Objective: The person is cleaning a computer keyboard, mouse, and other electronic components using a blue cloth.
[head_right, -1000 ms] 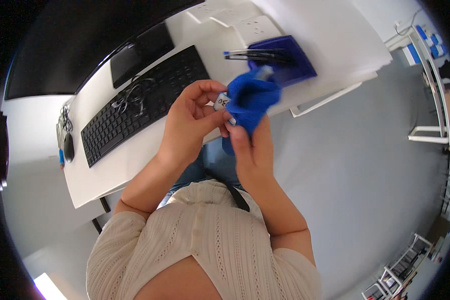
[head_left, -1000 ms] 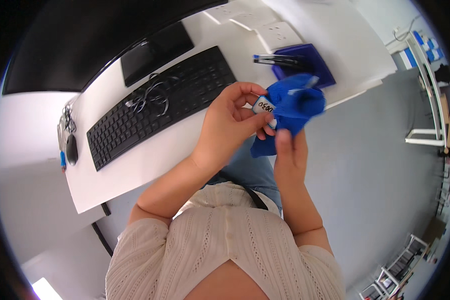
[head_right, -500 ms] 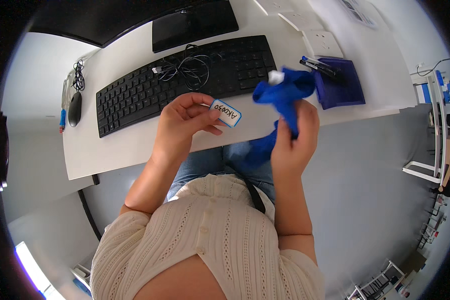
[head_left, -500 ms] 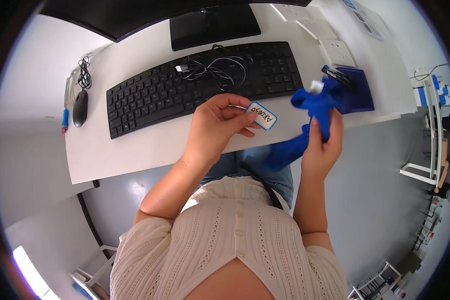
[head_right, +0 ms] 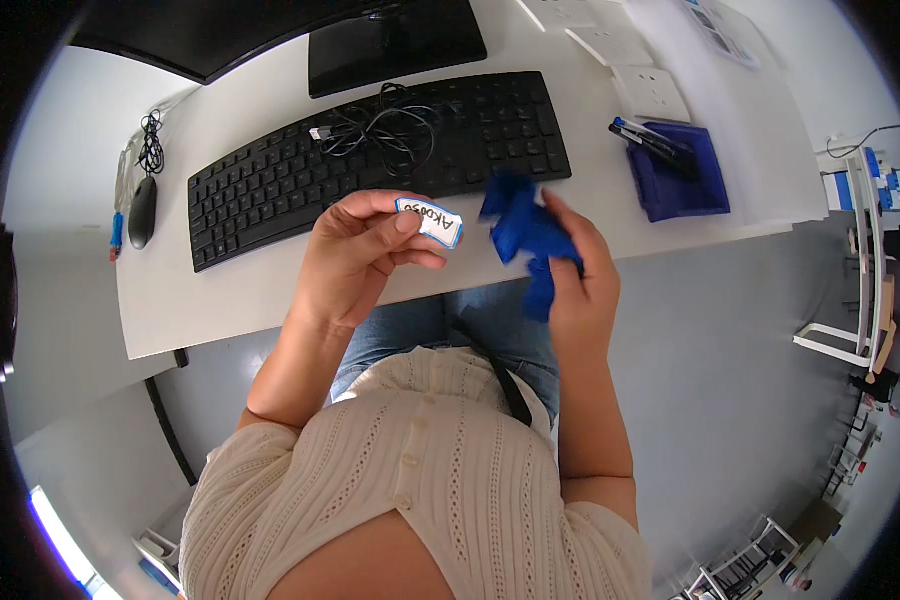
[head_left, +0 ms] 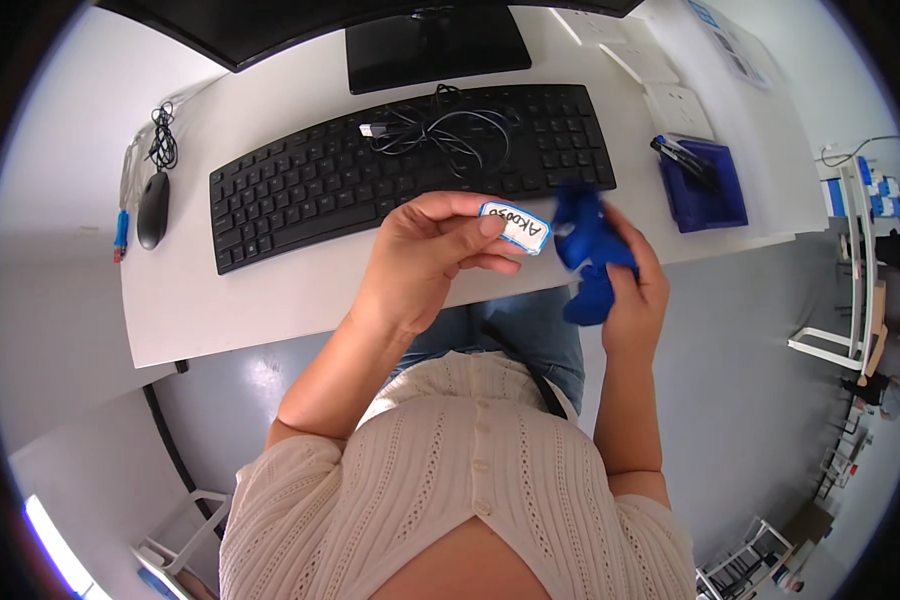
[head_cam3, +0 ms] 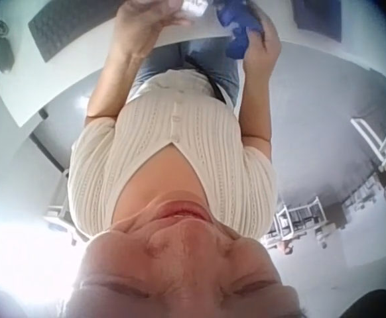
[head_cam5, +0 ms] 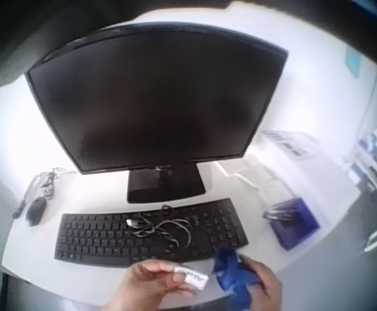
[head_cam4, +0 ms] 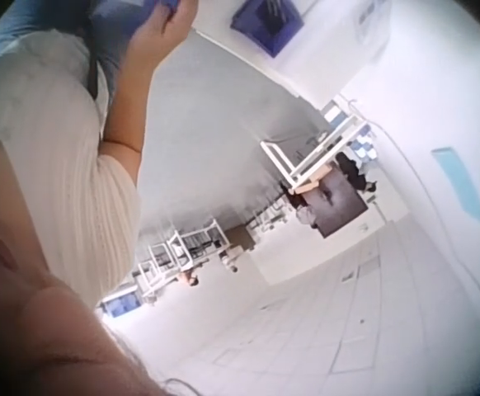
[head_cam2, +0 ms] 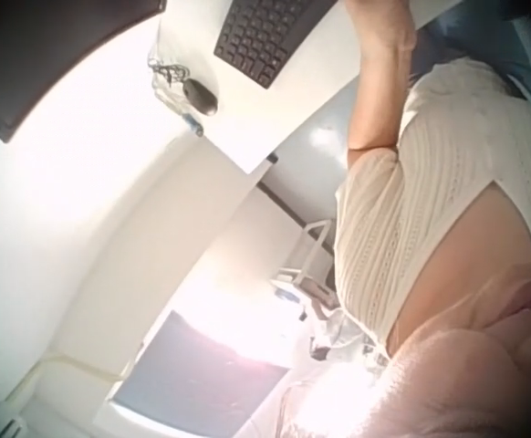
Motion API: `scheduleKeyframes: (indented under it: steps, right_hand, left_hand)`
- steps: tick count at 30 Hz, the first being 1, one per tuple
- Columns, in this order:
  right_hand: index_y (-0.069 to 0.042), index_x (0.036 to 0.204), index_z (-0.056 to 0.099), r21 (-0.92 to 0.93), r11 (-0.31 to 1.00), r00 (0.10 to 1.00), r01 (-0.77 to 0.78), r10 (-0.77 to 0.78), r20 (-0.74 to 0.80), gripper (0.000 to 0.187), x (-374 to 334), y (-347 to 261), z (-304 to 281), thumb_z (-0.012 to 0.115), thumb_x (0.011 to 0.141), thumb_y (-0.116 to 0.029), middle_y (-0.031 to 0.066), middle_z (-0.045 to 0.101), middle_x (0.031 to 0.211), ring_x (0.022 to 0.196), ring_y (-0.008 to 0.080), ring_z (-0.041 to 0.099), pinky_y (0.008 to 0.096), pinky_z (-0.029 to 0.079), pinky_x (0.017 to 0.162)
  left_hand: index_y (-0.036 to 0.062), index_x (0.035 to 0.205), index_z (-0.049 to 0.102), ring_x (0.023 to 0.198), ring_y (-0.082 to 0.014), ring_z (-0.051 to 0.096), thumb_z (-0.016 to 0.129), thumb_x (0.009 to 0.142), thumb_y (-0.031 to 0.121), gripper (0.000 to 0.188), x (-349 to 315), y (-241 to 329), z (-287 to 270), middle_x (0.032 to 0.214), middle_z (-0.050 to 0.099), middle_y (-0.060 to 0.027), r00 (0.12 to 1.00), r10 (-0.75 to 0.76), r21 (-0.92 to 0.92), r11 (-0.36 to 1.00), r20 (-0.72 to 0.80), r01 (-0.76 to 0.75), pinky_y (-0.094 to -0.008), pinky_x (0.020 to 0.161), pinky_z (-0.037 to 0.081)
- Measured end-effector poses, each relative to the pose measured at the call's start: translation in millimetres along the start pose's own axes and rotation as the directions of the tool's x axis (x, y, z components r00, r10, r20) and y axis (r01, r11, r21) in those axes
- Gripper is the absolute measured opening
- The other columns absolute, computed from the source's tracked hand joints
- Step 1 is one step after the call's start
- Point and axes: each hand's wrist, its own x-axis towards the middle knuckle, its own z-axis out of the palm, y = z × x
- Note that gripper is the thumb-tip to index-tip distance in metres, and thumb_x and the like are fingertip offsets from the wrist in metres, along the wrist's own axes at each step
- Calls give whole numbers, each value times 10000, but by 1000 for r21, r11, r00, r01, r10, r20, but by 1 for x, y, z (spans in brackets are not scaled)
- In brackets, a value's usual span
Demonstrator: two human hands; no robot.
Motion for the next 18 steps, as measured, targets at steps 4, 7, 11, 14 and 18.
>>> scheduleKeyframes:
  steps: [4,7,11,14,18]
  right_hand:
    - [-7,1334,574,850,-84,751,-520,428,502,384,-7,-22,11,524,1041,-248,118,661,1234,1138,234,640,416,501,1021]
    - [-21,1313,593,824,-143,760,-548,327,562,373,-18,-40,32,604,1015,-245,106,651,1248,1117,179,630,358,496,993]
    - [-14,1183,669,563,710,906,-423,323,274,286,-12,-38,42,718,949,-172,47,695,1079,991,113,628,288,493,887]
    - [-1,1051,719,617,625,864,-478,460,204,202,-8,-35,38,743,927,-159,21,712,917,858,97,637,269,503,792]
    - [-1,1068,708,573,656,865,-491,447,229,208,-7,-19,15,717,944,-167,58,727,956,841,107,652,262,522,773]
  left_hand:
    - [1,1041,712,871,-198,732,688,931,6,112,4,-13,5,1004,731,-118,1000,25,92,995,9,-26,-298,739,584]
    - [16,954,730,807,-110,637,754,868,16,89,3,-21,14,928,680,-12,933,355,565,781,-54,-265,-226,679,512]
    - [21,930,730,794,-89,630,770,858,32,83,-3,-16,15,934,693,-17,938,343,634,735,-43,-240,-225,677,507]
    - [28,924,731,777,-74,618,767,854,20,79,-5,-11,11,935,703,-26,960,278,638,745,-31,-196,-230,664,500]
    - [36,920,739,774,-80,604,762,844,-16,95,-5,-5,6,943,707,-39,967,250,436,877,-55,-202,-233,664,488]
